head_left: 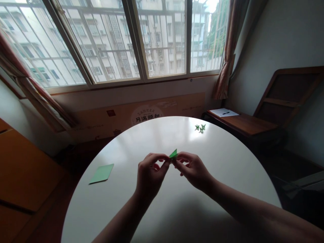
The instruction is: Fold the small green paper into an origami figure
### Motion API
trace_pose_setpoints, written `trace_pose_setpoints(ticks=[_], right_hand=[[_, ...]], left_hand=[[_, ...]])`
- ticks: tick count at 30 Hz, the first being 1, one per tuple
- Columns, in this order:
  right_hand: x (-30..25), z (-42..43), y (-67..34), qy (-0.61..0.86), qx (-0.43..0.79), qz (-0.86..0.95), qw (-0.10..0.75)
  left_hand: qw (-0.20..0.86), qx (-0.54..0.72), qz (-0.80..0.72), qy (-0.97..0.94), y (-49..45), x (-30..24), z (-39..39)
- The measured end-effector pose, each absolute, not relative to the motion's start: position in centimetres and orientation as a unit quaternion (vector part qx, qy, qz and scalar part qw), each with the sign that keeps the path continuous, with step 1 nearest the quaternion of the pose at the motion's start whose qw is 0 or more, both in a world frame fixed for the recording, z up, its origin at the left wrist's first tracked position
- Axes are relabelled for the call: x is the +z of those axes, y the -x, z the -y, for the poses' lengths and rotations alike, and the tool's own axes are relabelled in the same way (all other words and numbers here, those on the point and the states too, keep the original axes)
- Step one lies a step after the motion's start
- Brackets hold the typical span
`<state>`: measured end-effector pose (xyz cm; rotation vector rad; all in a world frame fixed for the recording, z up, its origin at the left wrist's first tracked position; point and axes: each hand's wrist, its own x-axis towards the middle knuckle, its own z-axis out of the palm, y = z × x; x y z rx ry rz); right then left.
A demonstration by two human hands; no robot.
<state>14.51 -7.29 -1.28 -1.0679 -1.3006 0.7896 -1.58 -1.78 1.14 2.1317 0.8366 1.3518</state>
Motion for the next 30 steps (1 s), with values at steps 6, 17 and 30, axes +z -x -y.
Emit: trace_pose_setpoints(ticks=[6,17,30], right_hand=[[-1.35,7.21,-14.52,0.442,0.406,0.514,0.613],[-1.42,7.35,-14.55,0.417,0.463,0.475,0.621],[-1.22,7.27,-14.56,0.416,0.539,0.399,0.614]], left_hand=[[0.473,0.431,-0.359,-0.679,1.15,0.63,1.51],[0.609,0.358,-0.339,-0.621,1.28,1.54,1.68],[0.595,0.353,-0.278,-0.667,1.45,1.06,1.14]])
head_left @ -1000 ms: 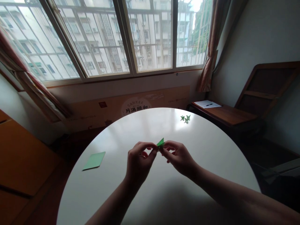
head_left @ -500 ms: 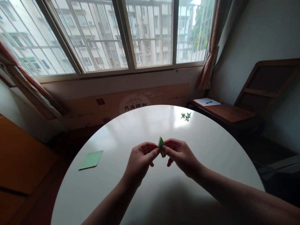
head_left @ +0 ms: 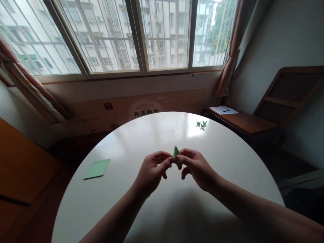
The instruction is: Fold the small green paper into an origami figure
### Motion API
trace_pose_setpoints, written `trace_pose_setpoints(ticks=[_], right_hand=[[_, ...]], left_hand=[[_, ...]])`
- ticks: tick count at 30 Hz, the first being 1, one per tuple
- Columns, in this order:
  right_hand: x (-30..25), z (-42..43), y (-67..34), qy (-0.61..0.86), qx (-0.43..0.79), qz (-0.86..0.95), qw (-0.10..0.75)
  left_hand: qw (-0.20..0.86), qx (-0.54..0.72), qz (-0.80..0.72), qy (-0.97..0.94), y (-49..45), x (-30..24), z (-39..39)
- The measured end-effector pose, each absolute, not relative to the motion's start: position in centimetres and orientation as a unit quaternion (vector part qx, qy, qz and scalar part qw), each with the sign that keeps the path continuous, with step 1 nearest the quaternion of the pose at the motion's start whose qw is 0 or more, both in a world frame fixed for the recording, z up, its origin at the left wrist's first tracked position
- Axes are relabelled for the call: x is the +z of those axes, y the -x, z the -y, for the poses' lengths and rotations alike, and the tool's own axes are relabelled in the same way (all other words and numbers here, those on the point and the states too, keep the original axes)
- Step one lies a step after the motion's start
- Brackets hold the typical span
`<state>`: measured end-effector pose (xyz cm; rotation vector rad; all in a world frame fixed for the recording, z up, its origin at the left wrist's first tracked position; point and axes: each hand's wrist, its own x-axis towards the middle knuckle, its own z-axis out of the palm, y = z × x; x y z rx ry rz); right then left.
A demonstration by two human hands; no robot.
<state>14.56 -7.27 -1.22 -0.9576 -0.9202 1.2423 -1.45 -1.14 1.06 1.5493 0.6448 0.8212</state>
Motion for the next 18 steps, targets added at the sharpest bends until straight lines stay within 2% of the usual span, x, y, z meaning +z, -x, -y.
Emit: trace_pose_setpoints(ticks=[6,13,18], right_hand=[[-1.07,7.37,-14.48,0.407,0.535,0.404,0.621],[-1.26,7.45,-14.45,0.407,0.527,0.414,0.620],[-1.24,7.73,-14.39,0.416,0.525,0.429,0.607]], left_hand=[[0.577,0.369,-0.259,-0.681,1.43,0.80,1.17],[0.476,0.408,-0.291,-0.722,1.47,1.38,1.79],[0.538,0.386,-0.286,-0.692,1.42,1.27,1.54]])
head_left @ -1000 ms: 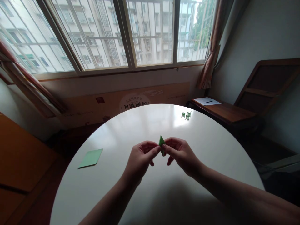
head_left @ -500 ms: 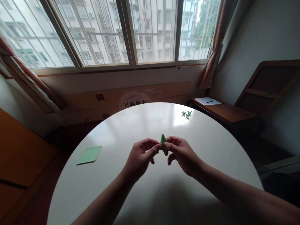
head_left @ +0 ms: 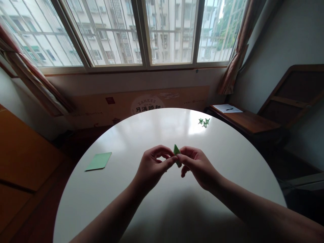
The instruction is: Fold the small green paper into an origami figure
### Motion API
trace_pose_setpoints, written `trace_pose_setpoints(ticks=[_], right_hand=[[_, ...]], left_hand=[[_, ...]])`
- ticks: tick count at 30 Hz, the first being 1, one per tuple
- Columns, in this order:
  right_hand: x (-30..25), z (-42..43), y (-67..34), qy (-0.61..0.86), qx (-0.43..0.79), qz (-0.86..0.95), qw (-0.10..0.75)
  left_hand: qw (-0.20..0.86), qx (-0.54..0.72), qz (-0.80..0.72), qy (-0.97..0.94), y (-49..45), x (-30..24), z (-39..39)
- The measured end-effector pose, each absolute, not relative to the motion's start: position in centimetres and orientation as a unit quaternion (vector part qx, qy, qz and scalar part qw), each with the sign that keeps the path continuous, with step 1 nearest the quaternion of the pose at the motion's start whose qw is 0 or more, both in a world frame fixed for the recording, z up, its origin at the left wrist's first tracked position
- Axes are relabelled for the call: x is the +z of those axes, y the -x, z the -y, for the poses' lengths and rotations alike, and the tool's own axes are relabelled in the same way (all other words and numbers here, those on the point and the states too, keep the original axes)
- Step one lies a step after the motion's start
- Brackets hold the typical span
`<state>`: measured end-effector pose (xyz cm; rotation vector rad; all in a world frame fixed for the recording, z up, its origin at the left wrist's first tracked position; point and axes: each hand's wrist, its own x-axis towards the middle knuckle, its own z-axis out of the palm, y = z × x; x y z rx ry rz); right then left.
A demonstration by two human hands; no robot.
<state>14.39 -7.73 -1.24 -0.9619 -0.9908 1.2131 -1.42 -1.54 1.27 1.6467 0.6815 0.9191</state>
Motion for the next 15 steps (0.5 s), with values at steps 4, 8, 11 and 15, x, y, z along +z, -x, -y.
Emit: trace_pose_setpoints(ticks=[4,8,11,15], right_hand=[[-1.22,7.80,-14.60,0.416,0.523,0.445,0.596],[-1.10,7.68,-15.01,0.408,0.548,0.452,0.574],[-0.99,7.58,-15.21,0.406,0.563,0.446,0.565],[-1.01,7.49,-15.22,0.411,0.574,0.429,0.564]], left_hand=[[0.636,0.348,-0.285,-0.628,1.48,1.22,1.09],[0.652,0.338,-0.296,-0.611,1.63,1.51,0.86],[0.626,0.346,-0.291,-0.635,1.71,1.59,0.95],[0.480,0.387,-0.300,-0.728,1.86,1.50,1.34]])
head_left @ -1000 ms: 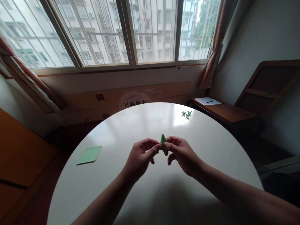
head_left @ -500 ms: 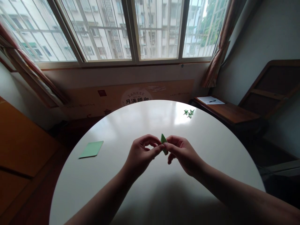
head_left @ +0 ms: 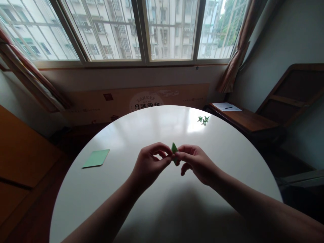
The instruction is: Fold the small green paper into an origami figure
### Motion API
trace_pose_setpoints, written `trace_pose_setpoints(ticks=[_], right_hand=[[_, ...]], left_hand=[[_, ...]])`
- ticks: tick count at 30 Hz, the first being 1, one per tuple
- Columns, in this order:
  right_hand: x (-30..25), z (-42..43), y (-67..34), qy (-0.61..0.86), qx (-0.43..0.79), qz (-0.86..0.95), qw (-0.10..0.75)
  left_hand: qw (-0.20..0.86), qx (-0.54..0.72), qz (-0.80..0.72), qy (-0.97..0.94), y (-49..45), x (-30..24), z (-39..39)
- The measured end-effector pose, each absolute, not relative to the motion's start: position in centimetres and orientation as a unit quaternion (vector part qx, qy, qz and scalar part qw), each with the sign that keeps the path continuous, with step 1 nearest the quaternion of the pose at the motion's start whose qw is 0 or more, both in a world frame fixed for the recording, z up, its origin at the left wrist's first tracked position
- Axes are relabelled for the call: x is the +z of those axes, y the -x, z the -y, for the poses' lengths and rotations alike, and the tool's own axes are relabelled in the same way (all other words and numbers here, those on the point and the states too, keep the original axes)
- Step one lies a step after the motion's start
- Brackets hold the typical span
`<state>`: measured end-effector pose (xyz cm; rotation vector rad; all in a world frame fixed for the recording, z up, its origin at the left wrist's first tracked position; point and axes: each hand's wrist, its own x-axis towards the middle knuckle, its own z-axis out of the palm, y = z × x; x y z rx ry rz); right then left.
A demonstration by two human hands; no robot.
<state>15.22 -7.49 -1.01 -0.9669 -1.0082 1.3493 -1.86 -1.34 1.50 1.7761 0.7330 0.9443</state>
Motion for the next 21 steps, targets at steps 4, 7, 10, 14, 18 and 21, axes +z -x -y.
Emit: trace_pose_setpoints(ticks=[4,7,10,14,18,21], right_hand=[[-0.89,7.55,-15.23,0.411,0.581,0.411,0.569],[-0.68,7.61,-15.28,0.412,0.576,0.410,0.575],[-0.54,7.65,-15.29,0.411,0.574,0.410,0.577],[-0.52,7.65,-15.28,0.410,0.576,0.413,0.574],[-0.52,7.68,-15.33,0.408,0.584,0.413,0.568],[-0.46,7.74,-15.38,0.410,0.597,0.402,0.560]], left_hand=[[0.364,0.414,-0.285,-0.784,2.10,1.63,1.64],[0.351,0.421,-0.274,-0.790,2.14,1.85,1.71],[0.359,0.425,-0.272,-0.785,2.06,2.01,1.73],[0.353,0.428,-0.269,-0.788,2.06,2.10,1.76],[0.299,0.426,-0.239,-0.820,2.29,2.26,1.77],[0.246,0.429,-0.218,-0.841,2.47,2.35,1.72]])
